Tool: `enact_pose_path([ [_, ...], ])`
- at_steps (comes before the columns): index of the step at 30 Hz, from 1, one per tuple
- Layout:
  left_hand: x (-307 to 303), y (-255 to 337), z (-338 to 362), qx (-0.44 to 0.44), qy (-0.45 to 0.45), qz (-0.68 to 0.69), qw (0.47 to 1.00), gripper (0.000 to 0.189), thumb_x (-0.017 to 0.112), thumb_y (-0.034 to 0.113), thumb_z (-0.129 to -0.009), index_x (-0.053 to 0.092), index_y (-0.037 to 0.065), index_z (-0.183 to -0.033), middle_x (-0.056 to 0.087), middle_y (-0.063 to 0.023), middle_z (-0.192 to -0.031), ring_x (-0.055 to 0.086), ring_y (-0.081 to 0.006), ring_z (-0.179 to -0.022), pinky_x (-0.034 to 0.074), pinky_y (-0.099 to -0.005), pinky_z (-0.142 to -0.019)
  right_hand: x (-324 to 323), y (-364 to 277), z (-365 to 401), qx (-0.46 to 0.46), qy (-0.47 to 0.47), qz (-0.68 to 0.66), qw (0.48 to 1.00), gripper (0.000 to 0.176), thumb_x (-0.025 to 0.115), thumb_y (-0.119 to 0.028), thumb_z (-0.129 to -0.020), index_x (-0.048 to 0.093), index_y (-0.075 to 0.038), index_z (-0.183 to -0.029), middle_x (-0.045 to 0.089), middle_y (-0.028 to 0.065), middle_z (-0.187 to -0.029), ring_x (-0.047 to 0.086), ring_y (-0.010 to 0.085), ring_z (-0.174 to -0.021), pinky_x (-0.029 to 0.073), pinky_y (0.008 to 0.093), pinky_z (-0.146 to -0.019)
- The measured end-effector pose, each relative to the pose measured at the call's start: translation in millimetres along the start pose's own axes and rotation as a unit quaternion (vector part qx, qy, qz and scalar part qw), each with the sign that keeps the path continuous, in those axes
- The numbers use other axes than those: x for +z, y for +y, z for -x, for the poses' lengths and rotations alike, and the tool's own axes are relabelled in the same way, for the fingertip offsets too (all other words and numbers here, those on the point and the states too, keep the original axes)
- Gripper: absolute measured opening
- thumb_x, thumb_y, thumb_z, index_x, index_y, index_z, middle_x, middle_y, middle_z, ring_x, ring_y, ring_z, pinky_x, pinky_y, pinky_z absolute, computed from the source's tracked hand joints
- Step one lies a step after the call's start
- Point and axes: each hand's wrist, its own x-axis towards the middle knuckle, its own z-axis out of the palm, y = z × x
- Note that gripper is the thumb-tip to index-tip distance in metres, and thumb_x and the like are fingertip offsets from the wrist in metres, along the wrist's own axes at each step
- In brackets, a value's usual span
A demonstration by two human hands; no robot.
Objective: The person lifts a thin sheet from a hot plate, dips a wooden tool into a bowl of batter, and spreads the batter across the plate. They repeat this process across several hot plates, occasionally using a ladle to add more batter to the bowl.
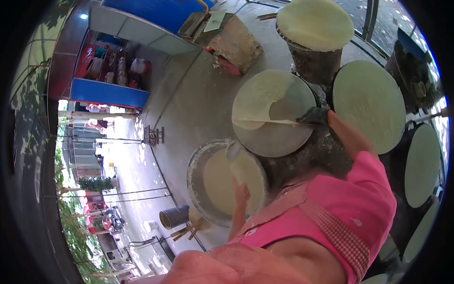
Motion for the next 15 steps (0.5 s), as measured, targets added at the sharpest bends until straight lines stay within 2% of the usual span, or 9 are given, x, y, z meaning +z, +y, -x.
enact_pose_path([
  [1,0,4,10,0.0,-0.004,0.006,1.0,0.069,0.043,0.0,-0.074,0.011,0.021,-0.132,0.031,0.0014,-0.049,0.03,-0.0078,-0.033,0.025,-0.0215,-0.029,-9,-8,-8,-0.004,-0.006,0.004,1.0,0.03,0.066,-0.019,-0.067,0.062,-0.004,-0.093,0.062,0.0055,-0.084,0.053,0.0118,-0.073,0.042,0.0266,-0.07],
  [4,-9,1,27,-0.002,0.003,0.018,1.0,0.067,0.044,0.0,-0.074,0.013,0.021,-0.13,0.031,0.0006,-0.049,0.03,-0.0081,-0.033,0.025,-0.0215,-0.029,-25,-58,-54,0.154,0.08,-0.079,0.982,0.028,0.063,-0.018,-0.07,0.062,-0.003,-0.094,0.062,0.0062,-0.085,0.053,0.0123,-0.076,0.041,0.0265,-0.072],
  [6,-10,-10,33,-0.015,0.007,0.024,1.0,0.067,0.044,0.001,-0.074,0.014,0.022,-0.13,0.031,0.0002,-0.049,0.03,-0.0083,-0.033,0.024,-0.0215,-0.029,-28,-67,-63,0.272,0.138,-0.137,0.942,0.027,0.061,-0.018,-0.072,0.061,-0.003,-0.095,0.062,0.0067,-0.086,0.054,0.0127,-0.078,0.041,0.0265,-0.074],
  [7,-12,-17,31,-0.039,0.017,0.041,0.998,0.067,0.044,0.001,-0.074,0.014,0.023,-0.13,0.03,0.0001,-0.049,0.03,-0.0085,-0.033,0.024,-0.0215,-0.029,-23,-57,-65,0.278,0.135,-0.143,0.94,0.027,0.061,-0.018,-0.072,0.061,-0.003,-0.095,0.062,0.0067,-0.086,0.054,0.0127,-0.078,0.041,0.0265,-0.074],
  [9,-25,-29,29,-0.069,0.036,0.057,0.995,0.067,0.044,0.001,-0.074,0.015,0.024,-0.129,0.03,0.0,-0.05,0.03,-0.0087,-0.033,0.024,-0.0215,-0.029,-4,-33,-69,0.171,0.008,-0.026,0.985,0.03,0.064,-0.021,-0.068,0.062,-0.007,-0.095,0.062,0.0085,-0.086,0.056,0.0124,-0.077,0.044,0.026,-0.068],
  [10,-26,-33,26,-0.074,0.04,0.07,0.994,0.067,0.045,0.001,-0.074,0.015,0.024,-0.129,0.03,0.0,-0.05,0.03,-0.0087,-0.034,0.024,-0.0214,-0.029,2,-20,-55,0.048,-0.021,-0.01,0.999,0.032,0.067,-0.021,-0.065,0.063,-0.004,-0.091,0.062,0.0083,-0.085,0.056,0.0139,-0.078,0.045,0.0268,-0.069],
  [11,-26,-39,29,-0.082,0.046,0.086,0.992,0.066,0.045,0.001,-0.074,0.016,0.025,-0.128,0.03,-0.0001,-0.05,0.03,-0.0086,-0.034,0.023,-0.0213,-0.029,6,-10,-36,0.053,-0.034,-0.012,0.998,0.032,0.067,-0.021,-0.065,0.063,-0.004,-0.091,0.062,0.0083,-0.085,0.056,0.0139,-0.078,0.045,0.0268,-0.069],
  [13,-25,-43,37,-0.095,0.069,0.097,0.988,0.065,0.045,0.001,-0.074,0.017,0.024,-0.128,0.03,0.0001,-0.05,0.029,-0.0086,-0.034,0.023,-0.0214,-0.029,-2,-7,-6,-0.221,-0.057,0.179,0.957,0.028,0.065,-0.021,-0.067,0.063,-0.003,-0.089,0.062,0.0092,-0.085,0.056,0.0134,-0.08,0.044,0.0284,-0.071],
  [15,-24,-39,37,-0.098,0.088,0.106,0.986,0.064,0.045,0.0,-0.073,0.018,0.024,-0.127,0.03,0.0002,-0.05,0.029,-0.0086,-0.034,0.023,-0.0214,-0.029,-11,-14,-2,-0.191,-0.07,0.151,0.967,0.028,0.064,-0.021,-0.068,0.063,-0.003,-0.089,0.062,0.0095,-0.086,0.057,0.0138,-0.08,0.044,0.0288,-0.071],
])
